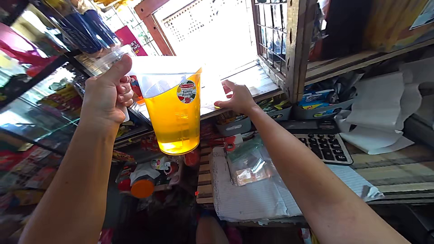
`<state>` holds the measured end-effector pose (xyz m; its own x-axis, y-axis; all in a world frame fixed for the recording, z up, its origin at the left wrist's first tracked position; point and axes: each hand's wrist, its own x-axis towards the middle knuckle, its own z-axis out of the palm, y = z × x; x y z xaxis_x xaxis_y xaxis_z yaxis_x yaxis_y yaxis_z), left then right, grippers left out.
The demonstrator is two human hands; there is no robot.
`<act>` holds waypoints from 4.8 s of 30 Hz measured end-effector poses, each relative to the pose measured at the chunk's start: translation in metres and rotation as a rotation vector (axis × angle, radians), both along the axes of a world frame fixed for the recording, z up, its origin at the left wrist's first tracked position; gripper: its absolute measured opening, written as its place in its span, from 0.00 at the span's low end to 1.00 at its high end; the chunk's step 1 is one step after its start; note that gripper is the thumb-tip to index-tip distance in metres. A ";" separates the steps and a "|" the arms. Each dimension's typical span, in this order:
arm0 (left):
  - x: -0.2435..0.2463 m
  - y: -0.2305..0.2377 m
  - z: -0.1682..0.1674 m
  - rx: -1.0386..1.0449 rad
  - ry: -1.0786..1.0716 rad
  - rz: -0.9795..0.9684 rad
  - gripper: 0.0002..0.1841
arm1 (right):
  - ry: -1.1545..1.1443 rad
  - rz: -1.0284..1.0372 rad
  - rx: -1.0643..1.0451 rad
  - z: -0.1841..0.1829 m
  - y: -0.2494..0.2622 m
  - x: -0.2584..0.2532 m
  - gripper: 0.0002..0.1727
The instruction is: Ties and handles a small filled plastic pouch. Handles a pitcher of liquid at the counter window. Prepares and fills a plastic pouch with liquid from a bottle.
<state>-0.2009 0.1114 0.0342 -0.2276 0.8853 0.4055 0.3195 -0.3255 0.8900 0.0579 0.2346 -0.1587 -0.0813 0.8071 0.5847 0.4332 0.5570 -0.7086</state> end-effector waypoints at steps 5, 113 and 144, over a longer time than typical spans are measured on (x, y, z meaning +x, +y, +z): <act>-0.001 0.001 0.001 -0.012 -0.002 -0.005 0.15 | -0.007 0.002 -0.010 0.000 0.000 0.000 0.41; -0.005 0.007 0.023 -0.090 0.194 -0.063 0.14 | 0.007 0.046 -0.040 0.002 0.000 0.002 0.38; -0.004 0.006 0.025 -0.101 0.205 -0.059 0.15 | 0.002 0.057 -0.025 -0.001 0.004 0.003 0.37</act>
